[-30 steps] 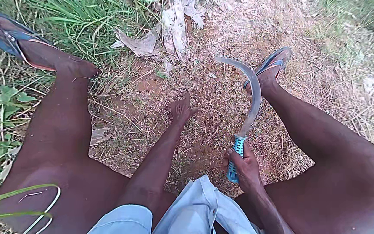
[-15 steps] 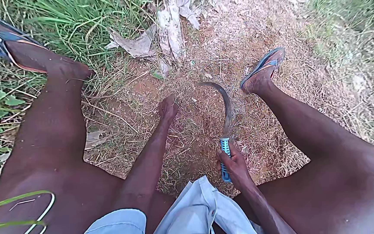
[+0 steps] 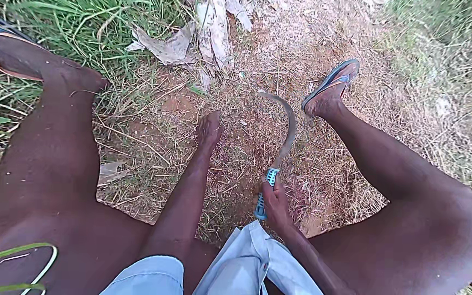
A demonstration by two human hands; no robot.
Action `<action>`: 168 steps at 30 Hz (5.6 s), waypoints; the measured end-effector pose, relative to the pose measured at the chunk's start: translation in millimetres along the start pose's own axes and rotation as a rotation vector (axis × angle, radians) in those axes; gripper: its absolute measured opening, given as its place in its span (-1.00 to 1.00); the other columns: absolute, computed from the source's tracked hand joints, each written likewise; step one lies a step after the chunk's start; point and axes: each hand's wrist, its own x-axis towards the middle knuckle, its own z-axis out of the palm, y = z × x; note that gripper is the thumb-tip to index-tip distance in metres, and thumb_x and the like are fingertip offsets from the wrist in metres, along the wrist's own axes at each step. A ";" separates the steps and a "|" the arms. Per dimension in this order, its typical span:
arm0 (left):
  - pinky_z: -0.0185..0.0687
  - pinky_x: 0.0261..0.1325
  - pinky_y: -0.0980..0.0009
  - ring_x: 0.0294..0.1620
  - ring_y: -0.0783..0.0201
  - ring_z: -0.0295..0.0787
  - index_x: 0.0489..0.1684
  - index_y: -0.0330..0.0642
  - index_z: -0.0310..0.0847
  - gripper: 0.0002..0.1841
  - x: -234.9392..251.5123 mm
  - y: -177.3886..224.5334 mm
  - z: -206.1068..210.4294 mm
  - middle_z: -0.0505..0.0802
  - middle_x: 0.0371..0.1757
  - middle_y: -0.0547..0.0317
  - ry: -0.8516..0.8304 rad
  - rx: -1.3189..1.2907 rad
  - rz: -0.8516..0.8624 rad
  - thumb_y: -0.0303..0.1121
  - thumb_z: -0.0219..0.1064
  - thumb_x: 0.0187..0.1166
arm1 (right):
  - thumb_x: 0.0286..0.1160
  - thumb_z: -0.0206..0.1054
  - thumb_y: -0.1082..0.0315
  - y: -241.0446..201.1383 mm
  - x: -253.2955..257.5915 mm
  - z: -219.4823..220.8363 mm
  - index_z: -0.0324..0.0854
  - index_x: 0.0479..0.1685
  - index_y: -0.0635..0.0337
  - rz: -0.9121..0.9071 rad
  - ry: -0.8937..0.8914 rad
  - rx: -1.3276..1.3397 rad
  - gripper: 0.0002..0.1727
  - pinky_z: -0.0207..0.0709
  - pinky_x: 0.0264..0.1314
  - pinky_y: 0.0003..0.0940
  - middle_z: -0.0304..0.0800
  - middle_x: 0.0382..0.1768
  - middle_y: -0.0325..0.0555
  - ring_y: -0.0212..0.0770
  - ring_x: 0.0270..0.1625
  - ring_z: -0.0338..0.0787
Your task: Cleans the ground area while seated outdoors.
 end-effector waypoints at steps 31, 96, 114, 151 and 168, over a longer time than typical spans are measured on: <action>0.40 0.45 -0.36 0.37 -0.42 0.67 0.24 -0.48 0.61 -0.59 23.8 4.4 -27.5 0.76 0.21 -0.51 0.073 -0.035 -0.009 -0.28 -0.02 0.86 | 0.91 -0.21 0.32 -47.2 34.1 -16.1 0.24 0.21 0.22 -0.222 0.260 0.340 -0.79 0.72 -0.60 -0.32 0.57 -0.58 -0.14 -0.24 -0.69 0.66; 0.27 0.61 -0.35 0.59 -0.42 0.48 0.47 -0.50 0.48 -0.46 22.3 -50.6 -71.2 0.61 0.47 -0.54 0.093 -0.079 -0.204 -0.13 -0.04 0.90 | 0.70 0.09 0.38 14.2 38.8 -2.9 0.37 0.26 0.34 0.020 -0.031 -0.077 -0.71 0.60 -0.65 -0.35 0.57 -0.63 -0.18 -0.27 -0.70 0.61; 0.09 0.61 -0.47 0.70 -0.38 0.29 0.69 0.00 0.45 -0.41 4.1 -29.2 -37.2 0.55 0.62 -0.28 0.032 -0.040 -0.119 0.02 0.27 0.71 | 0.89 0.00 0.31 -5.7 70.9 -1.0 0.30 0.33 0.31 0.170 0.183 0.262 -0.72 0.68 -0.66 -0.27 0.59 -0.52 -0.03 -0.17 -0.68 0.66; 0.49 0.47 -0.26 0.43 -0.36 0.62 0.36 -0.50 0.59 -0.65 11.4 23.0 -17.9 0.66 0.38 -0.43 0.055 0.108 0.014 -0.54 0.05 0.74 | 0.90 -0.03 0.31 12.6 84.3 -4.7 0.26 0.44 0.32 0.241 0.141 0.227 -0.67 0.73 -0.54 -0.26 0.64 -0.48 0.00 -0.15 -0.60 0.73; 0.54 0.21 -0.22 0.03 -0.17 0.72 0.27 -0.50 0.54 -0.61 32.0 -22.7 -41.7 0.75 0.03 -0.39 0.209 -0.339 -0.195 -0.27 0.12 0.81 | 0.90 -0.01 0.30 11.2 88.7 -2.5 0.25 0.46 0.32 0.269 0.106 0.212 -0.65 0.75 -0.50 -0.28 0.64 -0.47 -0.04 -0.17 -0.58 0.74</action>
